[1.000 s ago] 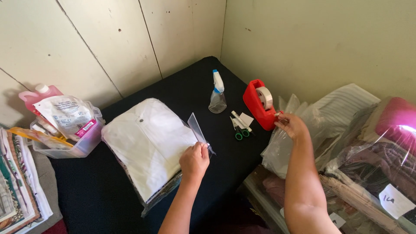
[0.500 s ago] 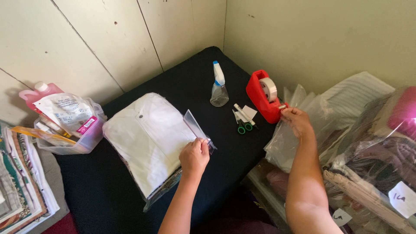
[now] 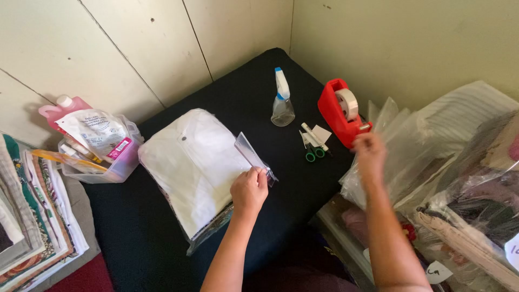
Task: Package folded clothes into plastic bags and label them.
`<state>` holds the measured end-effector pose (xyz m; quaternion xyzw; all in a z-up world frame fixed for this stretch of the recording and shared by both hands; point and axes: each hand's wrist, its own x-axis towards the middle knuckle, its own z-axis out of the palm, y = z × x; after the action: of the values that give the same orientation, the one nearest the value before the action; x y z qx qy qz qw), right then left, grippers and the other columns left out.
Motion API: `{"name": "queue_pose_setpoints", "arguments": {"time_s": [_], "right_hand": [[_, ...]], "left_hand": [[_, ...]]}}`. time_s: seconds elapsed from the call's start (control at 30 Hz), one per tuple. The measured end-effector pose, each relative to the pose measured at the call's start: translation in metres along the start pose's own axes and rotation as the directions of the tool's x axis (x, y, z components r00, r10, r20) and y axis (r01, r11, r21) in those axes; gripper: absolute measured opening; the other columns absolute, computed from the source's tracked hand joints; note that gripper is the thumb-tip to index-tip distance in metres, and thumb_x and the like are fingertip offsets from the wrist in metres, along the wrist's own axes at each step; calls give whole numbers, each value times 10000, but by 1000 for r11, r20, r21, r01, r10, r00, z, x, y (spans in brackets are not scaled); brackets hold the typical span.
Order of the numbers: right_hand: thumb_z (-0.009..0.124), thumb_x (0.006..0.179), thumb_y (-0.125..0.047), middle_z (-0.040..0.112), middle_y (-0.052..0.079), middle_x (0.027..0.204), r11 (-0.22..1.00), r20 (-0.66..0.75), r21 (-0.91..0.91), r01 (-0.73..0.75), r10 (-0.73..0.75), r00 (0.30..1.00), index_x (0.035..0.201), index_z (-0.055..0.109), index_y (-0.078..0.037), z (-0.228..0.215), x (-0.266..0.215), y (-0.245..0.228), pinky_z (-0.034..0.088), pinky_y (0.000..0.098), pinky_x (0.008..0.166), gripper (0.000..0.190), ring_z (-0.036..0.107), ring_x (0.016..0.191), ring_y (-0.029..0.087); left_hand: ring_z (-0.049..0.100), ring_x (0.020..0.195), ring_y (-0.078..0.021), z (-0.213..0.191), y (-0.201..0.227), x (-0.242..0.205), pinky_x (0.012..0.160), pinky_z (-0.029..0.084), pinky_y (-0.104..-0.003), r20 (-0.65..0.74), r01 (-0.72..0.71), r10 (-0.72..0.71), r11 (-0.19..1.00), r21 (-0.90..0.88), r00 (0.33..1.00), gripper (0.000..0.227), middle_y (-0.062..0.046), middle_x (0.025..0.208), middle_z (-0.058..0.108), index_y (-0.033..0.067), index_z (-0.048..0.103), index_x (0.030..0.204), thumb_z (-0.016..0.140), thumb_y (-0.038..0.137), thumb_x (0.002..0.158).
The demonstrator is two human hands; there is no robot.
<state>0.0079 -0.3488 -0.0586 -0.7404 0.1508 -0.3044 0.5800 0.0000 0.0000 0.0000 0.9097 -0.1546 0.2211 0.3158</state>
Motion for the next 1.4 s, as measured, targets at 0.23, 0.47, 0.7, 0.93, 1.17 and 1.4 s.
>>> {"name": "queue_pose_setpoints", "arguments": {"time_s": [0.23,0.47,0.7,0.93,1.17,1.4], "right_hand": [[631,931,-76,628,48,895,703,539,337,-626,401,741,1212,631,-112,78,-104,-19,547,304,686,284,612,745,144],[603,991,-124,599,30,822,25,823,454,-891,370,430,1043,551,-108,117,-136,-8,476,286,654,75,556,716,143],[599,999,-142,585,17,725,-30,826,442,-897,404,394,932,516,-124,139,-149,-1,442,267,573,108,534,634,126],[606,1002,-162,583,9,721,-9,825,413,-911,427,370,903,504,-110,149,-151,-18,444,266,570,151,530,624,120],[597,1005,-159,573,16,751,11,829,353,-935,460,318,902,512,-119,155,-155,-11,446,258,570,139,509,621,125],[573,1008,-151,598,24,774,-30,833,339,-940,475,286,927,524,-122,151,-159,-8,441,249,567,98,527,647,126]], "left_hand": [[683,624,-263,0,0,-1,578,534,-400,-16,10,-10,1000,-4,1000,129,-92,682,702,46,705,840,711,154,911],[690,674,-265,3,2,0,610,544,-401,-39,-33,34,999,13,999,120,-79,729,717,62,696,843,711,150,924],[689,685,-270,4,1,-1,613,541,-408,-45,-32,32,999,7,998,107,-78,729,714,74,687,849,717,150,918],[692,689,-276,3,0,-1,612,543,-408,-34,-13,13,1000,-15,999,105,-72,734,717,77,687,849,723,149,916],[703,707,-268,5,0,-1,631,554,-400,-68,-38,36,999,-21,997,96,-68,761,727,72,690,854,719,143,911],[696,685,-259,9,-5,-2,619,550,-402,-27,-13,13,1000,-7,1000,105,-67,733,712,74,685,848,732,146,908]]}}
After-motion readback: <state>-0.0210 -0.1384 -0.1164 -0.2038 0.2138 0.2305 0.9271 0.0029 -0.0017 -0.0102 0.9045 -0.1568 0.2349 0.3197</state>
